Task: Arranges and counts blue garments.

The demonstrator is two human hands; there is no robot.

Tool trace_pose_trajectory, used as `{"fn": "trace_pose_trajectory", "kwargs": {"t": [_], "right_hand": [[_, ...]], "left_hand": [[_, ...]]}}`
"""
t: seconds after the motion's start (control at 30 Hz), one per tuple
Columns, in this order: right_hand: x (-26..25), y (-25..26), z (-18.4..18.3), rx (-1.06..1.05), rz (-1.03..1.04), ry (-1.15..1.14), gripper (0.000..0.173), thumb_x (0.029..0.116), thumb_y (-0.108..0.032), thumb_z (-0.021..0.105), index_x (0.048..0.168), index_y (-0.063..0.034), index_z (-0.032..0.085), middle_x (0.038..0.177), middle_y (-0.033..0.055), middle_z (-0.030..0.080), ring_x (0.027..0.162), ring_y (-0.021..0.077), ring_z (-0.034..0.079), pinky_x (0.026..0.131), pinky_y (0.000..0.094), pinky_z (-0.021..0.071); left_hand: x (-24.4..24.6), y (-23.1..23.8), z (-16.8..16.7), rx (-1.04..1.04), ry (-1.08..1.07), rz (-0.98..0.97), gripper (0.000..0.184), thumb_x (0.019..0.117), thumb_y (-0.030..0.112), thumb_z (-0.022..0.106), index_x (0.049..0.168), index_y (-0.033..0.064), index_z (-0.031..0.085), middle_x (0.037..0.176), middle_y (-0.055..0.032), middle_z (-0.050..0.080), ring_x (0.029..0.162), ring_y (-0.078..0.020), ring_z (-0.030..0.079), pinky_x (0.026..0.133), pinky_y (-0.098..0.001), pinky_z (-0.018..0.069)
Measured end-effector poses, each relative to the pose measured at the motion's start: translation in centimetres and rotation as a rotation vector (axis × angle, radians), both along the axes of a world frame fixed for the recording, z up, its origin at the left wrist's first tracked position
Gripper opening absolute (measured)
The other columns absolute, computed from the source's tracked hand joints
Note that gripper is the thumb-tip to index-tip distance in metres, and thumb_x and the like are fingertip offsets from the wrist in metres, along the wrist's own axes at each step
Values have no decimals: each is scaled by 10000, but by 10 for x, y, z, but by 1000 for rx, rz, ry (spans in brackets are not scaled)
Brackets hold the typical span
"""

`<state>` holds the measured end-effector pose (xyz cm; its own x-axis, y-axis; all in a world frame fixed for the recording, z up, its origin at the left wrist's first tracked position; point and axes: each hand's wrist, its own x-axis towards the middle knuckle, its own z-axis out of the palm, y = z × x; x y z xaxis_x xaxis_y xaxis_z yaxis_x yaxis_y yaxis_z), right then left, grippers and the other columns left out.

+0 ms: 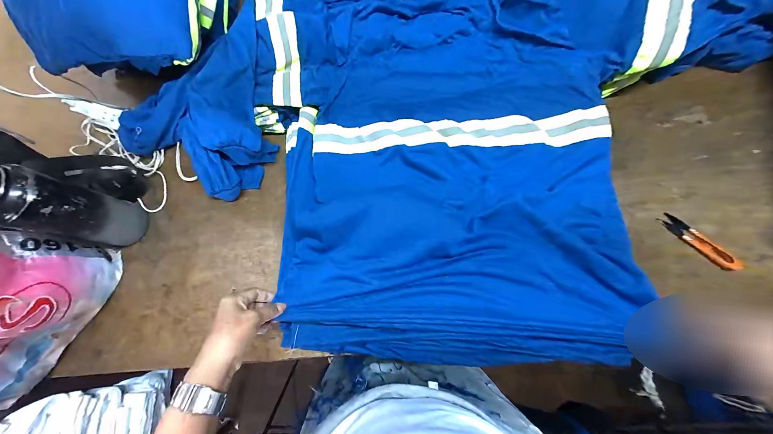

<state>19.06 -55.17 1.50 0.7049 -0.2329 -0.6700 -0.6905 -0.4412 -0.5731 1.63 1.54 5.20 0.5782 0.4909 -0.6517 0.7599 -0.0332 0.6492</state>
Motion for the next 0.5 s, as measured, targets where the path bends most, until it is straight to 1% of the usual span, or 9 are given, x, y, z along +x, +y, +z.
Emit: {"fn": "trace_pose_trajectory", "kwargs": {"t": [0.07, 0.17, 0.2, 0.23, 0.3, 0.33, 0.4, 0.43, 0.5], "right_hand": [[1, 3, 2, -25, 9, 5, 118, 928, 43, 659, 1044, 22, 647, 845, 134, 659, 622, 173, 605, 531, 307, 534], [5, 5, 7, -50, 25, -16, 125, 917, 55, 676, 1030, 23, 633, 830, 135, 648, 624, 175, 599, 524, 307, 525], [6, 5, 9, -51, 34, -23, 116, 916, 53, 683, 1016, 25, 632, 808, 134, 650, 610, 173, 604, 516, 305, 530], [6, 7, 12, -56, 42, -18, 109, 916, 47, 688, 1008, 25, 634, 800, 135, 653, 608, 174, 612, 521, 307, 540], [6, 10, 17, -70, 54, 0, 94, 925, 38, 682, 1002, 23, 630, 801, 134, 659, 618, 179, 615, 546, 312, 545], [6, 10, 19, -63, 62, 2, 87, 930, 37, 678, 1003, 26, 631, 809, 138, 661, 624, 183, 609, 554, 319, 539], [5, 11, 27, -7, 51, 0, 19, 951, 23, 657, 970, 23, 654, 784, 125, 671, 602, 164, 597, 537, 295, 516], [5, 11, 32, 54, 51, 0, 36, 970, 11, 629, 957, 15, 662, 782, 112, 680, 601, 148, 609, 534, 277, 522], [5, 14, 41, 160, 85, 30, 118, 1001, -2, 569, 967, 8, 681, 814, 107, 701, 630, 136, 637, 547, 261, 535]], "left_hand": [[-4, -3, -7, 116, -2, 4, 78, 936, 94, 740, 956, 24, 712, 821, -89, 689, 640, -153, 604, 592, -299, 506], [1, -2, 4, 131, -11, -101, 123, 974, 146, 705, 1017, 33, 683, 930, -122, 709, 759, -217, 701, 706, -402, 609], [2, -1, 7, 139, -5, -157, 128, 975, 157, 703, 1018, 41, 674, 925, -120, 708, 754, -215, 707, 705, -402, 615], [3, 0, 8, 184, 11, -219, 129, 966, 161, 716, 1017, 49, 677, 905, -117, 708, 732, -212, 700, 687, -402, 608], [6, 0, 10, 356, 40, -321, 125, 931, 151, 753, 995, 54, 707, 832, -123, 713, 673, -240, 670, 635, -453, 565], [8, -1, 14, 437, 43, -370, 112, 925, 149, 759, 980, 60, 717, 817, -117, 710, 670, -249, 664, 635, -481, 559], [13, -5, 26, 514, 40, -436, 88, 928, 135, 761, 974, 70, 723, 833, -102, 714, 715, -247, 677, 688, -510, 564], [15, -7, 31, 523, 23, -444, 72, 933, 120, 754, 969, 71, 714, 820, -90, 707, 708, -233, 671, 683, -497, 564], [15, -7, 36, 430, -36, -372, 62, 931, 56, 733, 968, 59, 682, 765, -67, 679, 641, -188, 629, 606, -417, 531]]}}
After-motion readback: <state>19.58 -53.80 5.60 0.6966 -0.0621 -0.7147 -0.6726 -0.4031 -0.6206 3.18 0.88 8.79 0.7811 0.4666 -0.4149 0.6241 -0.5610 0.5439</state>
